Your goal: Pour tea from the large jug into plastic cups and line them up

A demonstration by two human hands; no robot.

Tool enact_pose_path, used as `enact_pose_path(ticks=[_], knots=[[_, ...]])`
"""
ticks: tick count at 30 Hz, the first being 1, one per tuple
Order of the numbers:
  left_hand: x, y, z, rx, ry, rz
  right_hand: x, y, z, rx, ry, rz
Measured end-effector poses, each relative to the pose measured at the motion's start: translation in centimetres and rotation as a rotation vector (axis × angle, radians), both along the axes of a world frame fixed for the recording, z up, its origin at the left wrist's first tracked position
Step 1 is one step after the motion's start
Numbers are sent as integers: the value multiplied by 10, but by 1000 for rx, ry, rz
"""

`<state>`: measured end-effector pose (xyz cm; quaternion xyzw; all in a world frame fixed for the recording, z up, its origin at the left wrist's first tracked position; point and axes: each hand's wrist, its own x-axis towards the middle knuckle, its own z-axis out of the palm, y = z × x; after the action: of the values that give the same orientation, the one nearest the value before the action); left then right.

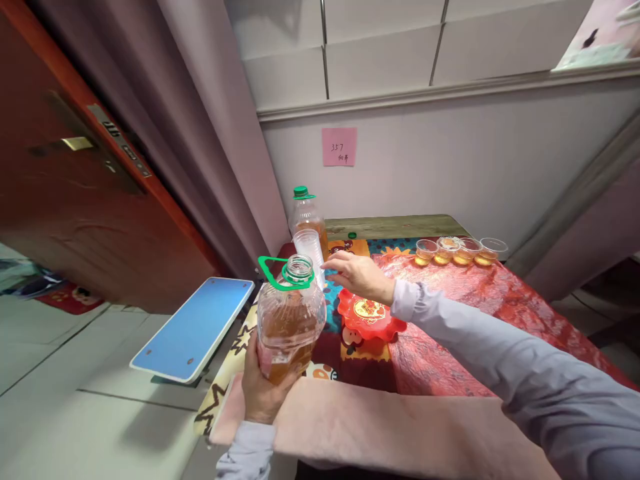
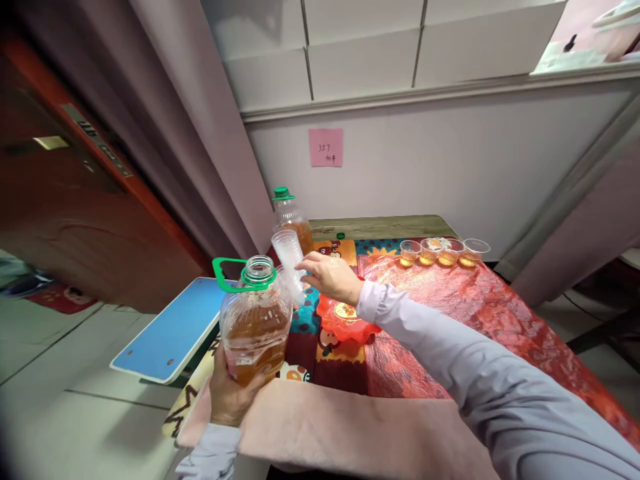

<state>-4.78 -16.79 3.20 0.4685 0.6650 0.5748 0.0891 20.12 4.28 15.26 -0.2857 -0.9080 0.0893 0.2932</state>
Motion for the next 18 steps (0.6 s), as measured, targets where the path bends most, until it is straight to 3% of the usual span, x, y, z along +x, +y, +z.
enact_pose_path(ticks=[6,18], knots=[[-2,-2,-5,-23,-45,-17,-49,-11,0,-75,-280,-13],[1,-1,-4,49,-96,-50,-58,-1,-9,-80,-56,-78]])
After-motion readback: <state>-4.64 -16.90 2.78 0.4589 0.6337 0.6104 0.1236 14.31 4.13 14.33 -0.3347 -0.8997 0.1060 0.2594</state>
